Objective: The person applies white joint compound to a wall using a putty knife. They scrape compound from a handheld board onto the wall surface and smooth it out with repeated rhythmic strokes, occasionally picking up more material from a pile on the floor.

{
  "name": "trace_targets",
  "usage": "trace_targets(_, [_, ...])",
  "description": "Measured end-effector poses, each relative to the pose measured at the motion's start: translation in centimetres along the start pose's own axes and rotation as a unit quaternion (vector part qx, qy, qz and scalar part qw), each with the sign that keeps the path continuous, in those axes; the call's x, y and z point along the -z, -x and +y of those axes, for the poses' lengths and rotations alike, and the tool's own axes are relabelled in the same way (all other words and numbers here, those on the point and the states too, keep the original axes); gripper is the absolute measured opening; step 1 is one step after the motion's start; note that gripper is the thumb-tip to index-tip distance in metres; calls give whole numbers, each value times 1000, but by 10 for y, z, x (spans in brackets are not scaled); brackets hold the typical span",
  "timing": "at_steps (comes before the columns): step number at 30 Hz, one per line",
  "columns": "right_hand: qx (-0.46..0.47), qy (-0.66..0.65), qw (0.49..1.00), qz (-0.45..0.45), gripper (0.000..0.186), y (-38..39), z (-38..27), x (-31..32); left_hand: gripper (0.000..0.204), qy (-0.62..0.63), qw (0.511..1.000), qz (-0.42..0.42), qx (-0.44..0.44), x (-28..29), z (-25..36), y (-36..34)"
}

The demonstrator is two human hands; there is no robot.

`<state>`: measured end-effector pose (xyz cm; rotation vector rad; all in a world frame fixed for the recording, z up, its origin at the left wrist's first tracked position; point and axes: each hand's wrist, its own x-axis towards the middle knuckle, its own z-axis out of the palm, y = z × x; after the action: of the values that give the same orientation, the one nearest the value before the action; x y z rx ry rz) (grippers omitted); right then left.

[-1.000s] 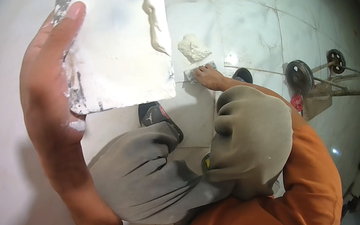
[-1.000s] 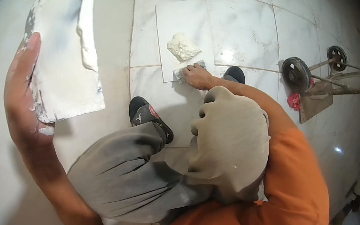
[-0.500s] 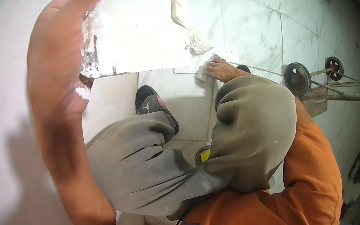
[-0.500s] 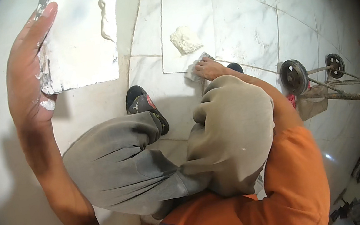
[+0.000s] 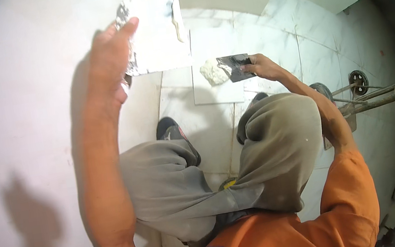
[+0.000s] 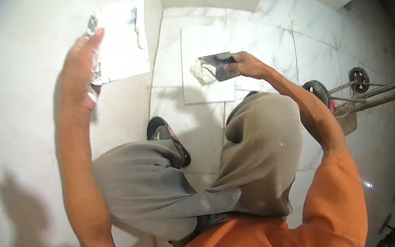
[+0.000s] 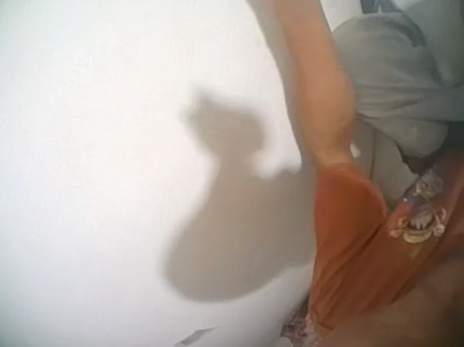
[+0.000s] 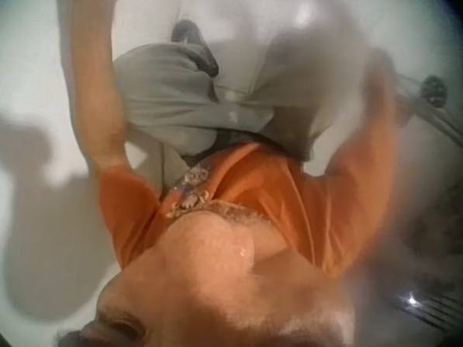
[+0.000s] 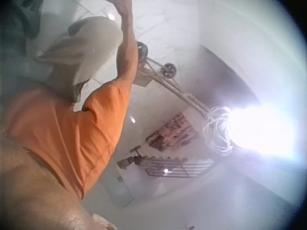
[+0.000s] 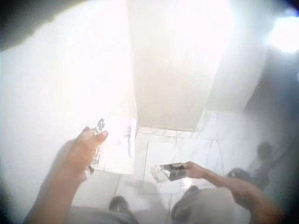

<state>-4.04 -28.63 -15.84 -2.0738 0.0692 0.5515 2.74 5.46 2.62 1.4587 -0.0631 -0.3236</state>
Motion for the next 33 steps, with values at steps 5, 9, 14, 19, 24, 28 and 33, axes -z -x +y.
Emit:
trace_targets(5, [119,-249,960,50,25,36,-72,39,36,73,997,7,16,-9,-9,-9])
trace_targets(9, [271,-223,927,137,28,80,-157,64,35,133,991,1,-2,-26,-7,-9])
trace_targets(14, [320,69,913,243,31,116,-227,56,32,199,975,-27,93,-46,8,13])
trace_targets(19, [504,223,793,258,58,108,-224,31,30,219,970,-63,77,-63,12,20])
trace_targets(24, [514,339,740,269,56,92,-198,33,31,235,968,-48,78,-69,9,16])
trace_targets(28, [480,365,749,274,53,94,-174,50,29,212,975,-53,48,-66,9,24])
trace_targets(33, [405,416,758,296,42,98,-150,59,33,187,981,1,55,-44,28,27])
